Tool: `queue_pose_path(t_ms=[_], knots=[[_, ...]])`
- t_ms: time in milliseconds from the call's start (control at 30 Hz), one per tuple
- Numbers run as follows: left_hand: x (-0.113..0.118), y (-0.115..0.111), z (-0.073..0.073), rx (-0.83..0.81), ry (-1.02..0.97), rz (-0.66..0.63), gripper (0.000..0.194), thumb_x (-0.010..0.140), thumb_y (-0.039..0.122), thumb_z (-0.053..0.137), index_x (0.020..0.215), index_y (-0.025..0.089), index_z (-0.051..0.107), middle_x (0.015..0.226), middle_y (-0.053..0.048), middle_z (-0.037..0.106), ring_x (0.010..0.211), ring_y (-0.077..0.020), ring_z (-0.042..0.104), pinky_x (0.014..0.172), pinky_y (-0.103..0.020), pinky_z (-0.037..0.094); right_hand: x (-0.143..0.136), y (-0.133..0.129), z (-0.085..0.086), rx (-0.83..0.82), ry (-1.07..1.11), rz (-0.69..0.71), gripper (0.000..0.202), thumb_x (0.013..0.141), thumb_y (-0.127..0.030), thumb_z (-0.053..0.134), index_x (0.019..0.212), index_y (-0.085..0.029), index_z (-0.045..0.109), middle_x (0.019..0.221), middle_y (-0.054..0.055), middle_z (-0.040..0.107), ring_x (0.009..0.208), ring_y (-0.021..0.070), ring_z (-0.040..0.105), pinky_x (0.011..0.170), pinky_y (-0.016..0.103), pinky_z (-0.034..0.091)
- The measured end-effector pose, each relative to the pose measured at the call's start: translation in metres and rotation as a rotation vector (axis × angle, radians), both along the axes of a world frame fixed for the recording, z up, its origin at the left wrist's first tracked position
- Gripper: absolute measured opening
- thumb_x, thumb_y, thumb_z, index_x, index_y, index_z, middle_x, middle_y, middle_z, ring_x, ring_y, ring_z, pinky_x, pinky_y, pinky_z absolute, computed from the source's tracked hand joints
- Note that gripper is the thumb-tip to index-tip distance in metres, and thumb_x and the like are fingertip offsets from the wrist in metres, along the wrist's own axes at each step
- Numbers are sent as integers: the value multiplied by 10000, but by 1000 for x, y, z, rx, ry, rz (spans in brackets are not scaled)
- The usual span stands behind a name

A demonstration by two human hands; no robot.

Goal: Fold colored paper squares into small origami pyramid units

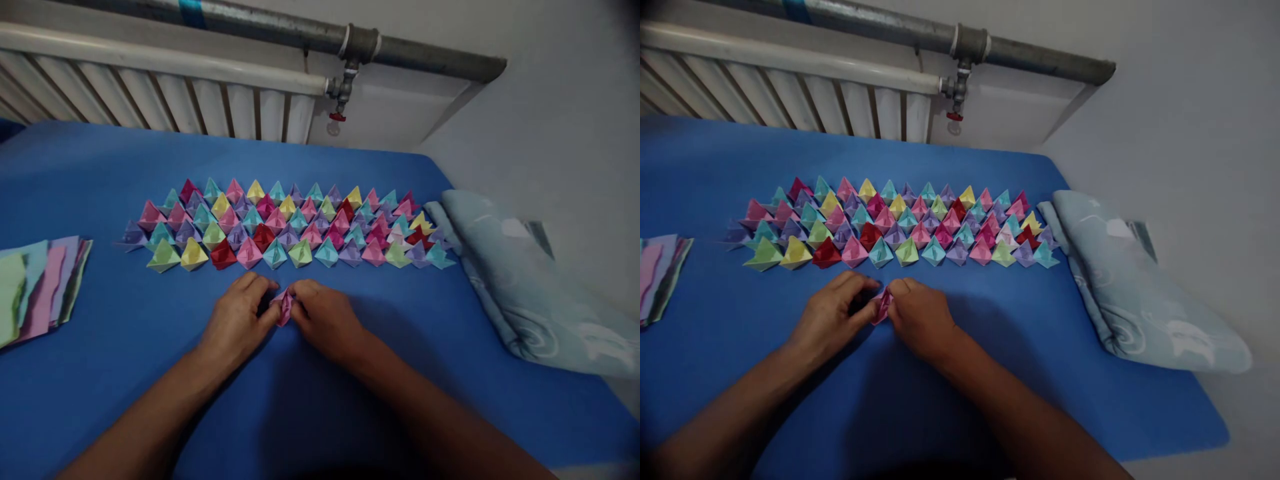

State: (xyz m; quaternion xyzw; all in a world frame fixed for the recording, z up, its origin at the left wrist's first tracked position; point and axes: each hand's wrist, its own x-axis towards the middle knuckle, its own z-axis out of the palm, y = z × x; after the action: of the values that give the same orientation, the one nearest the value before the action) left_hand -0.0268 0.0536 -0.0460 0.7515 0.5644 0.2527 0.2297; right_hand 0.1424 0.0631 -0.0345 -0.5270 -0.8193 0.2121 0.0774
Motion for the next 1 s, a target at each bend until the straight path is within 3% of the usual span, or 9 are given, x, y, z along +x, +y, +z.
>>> queue_pose_path(t_ms=[200,333,500,767,1000], knots=[[-1,1,-3,28,13,-128,146,887,226,498,938,209,634,856,-24,626,822,-179,592,745,-313,469,-1,1,-2,29,5,31,126,859,-145,478,899,-173,594,845,34,630,748,163,562,630,267,346],[-1,2,-3,10,5,-86,167,878,169,468,898,200,630,863,-27,630,807,-172,597,725,-301,464,-1,2,-2,14,22,15,153,853,-133,475,915,-178,607,853,32,634,765,160,566,641,267,349],[-1,3,-1,-16,6,-82,126,882,218,496,849,197,616,802,-12,609,761,-167,585,688,-291,449,-2,2,-2,-3,42,7,152,857,-142,477,906,-179,615,855,33,638,775,164,575,644,272,346],[-2,3,0,-46,-14,-69,139,867,194,476,816,211,605,782,1,610,732,-151,591,660,-265,444,-5,0,1,-53,229,-103,93,819,-195,569,892,-188,625,845,12,659,767,147,591,659,252,375],[-2,3,0,-38,-14,-56,116,839,171,495,816,209,603,784,-3,612,728,-155,580,659,-276,437,-7,2,2,29,115,-98,118,850,-159,505,823,-185,616,798,16,633,719,146,558,620,265,330]])
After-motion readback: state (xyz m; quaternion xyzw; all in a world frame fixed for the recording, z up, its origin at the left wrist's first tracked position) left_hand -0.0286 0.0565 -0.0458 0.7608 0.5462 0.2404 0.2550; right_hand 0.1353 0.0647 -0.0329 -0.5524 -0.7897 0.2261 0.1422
